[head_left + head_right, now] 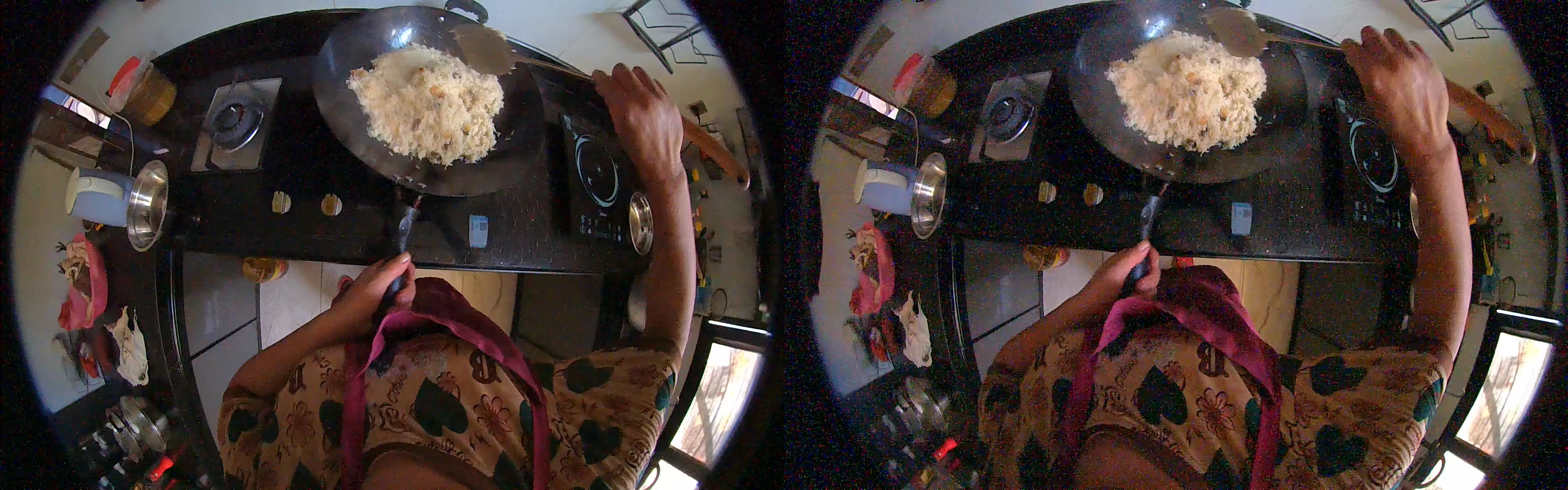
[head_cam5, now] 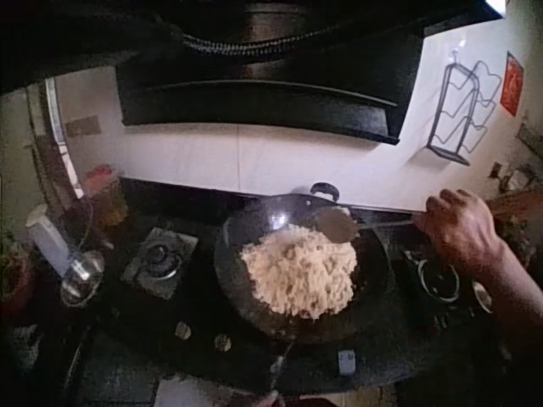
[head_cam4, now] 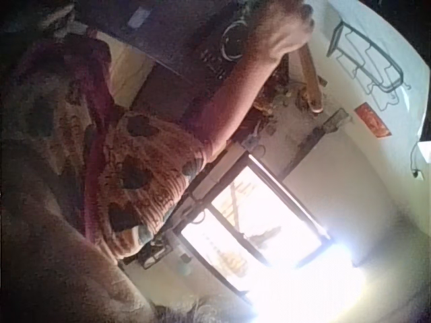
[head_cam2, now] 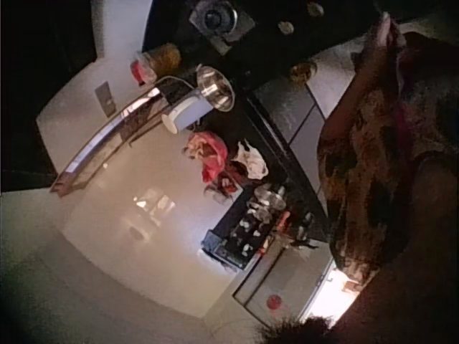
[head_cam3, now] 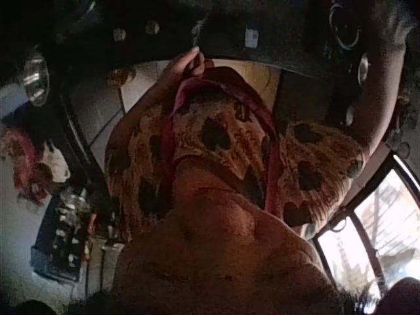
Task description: The person walks to the kitchen counter, opens a wok lid, and uses a spatula to scoop cooked rice from the wok into a metal bowl. The person repeats this process, transferring rice from the wok to the bowl until the wok is mostly empty.
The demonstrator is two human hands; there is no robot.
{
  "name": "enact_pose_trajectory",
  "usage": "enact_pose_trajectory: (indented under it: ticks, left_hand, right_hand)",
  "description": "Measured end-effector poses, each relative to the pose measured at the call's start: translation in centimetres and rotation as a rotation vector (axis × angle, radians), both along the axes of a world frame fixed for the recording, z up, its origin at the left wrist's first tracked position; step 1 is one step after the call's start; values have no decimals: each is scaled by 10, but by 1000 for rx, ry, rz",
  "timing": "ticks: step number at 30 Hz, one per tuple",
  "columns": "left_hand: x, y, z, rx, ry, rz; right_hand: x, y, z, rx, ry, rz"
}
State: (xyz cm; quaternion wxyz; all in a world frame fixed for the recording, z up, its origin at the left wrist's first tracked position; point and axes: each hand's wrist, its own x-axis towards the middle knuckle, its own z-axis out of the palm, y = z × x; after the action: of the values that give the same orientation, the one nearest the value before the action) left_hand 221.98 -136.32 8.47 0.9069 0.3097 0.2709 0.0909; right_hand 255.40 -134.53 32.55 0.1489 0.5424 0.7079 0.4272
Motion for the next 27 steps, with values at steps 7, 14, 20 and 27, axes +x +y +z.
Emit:
enact_pose_trajectory:
  ticks: [7,14,20,27]
  left_hand:
    - [-10,5,11,-175,129,82]
    - [-3,4,19,-221,241,147]
    - [2,1,30,-245,300,203]
    - [-5,5,31,-151,202,124]
  right_hand:
    - [82,58,15,-139,-5,-126]
    - [156,151,-87,-372,618,-202]
    - [135,124,-137,-266,830,-210]
    - [74,60,-90,-10,480,175]
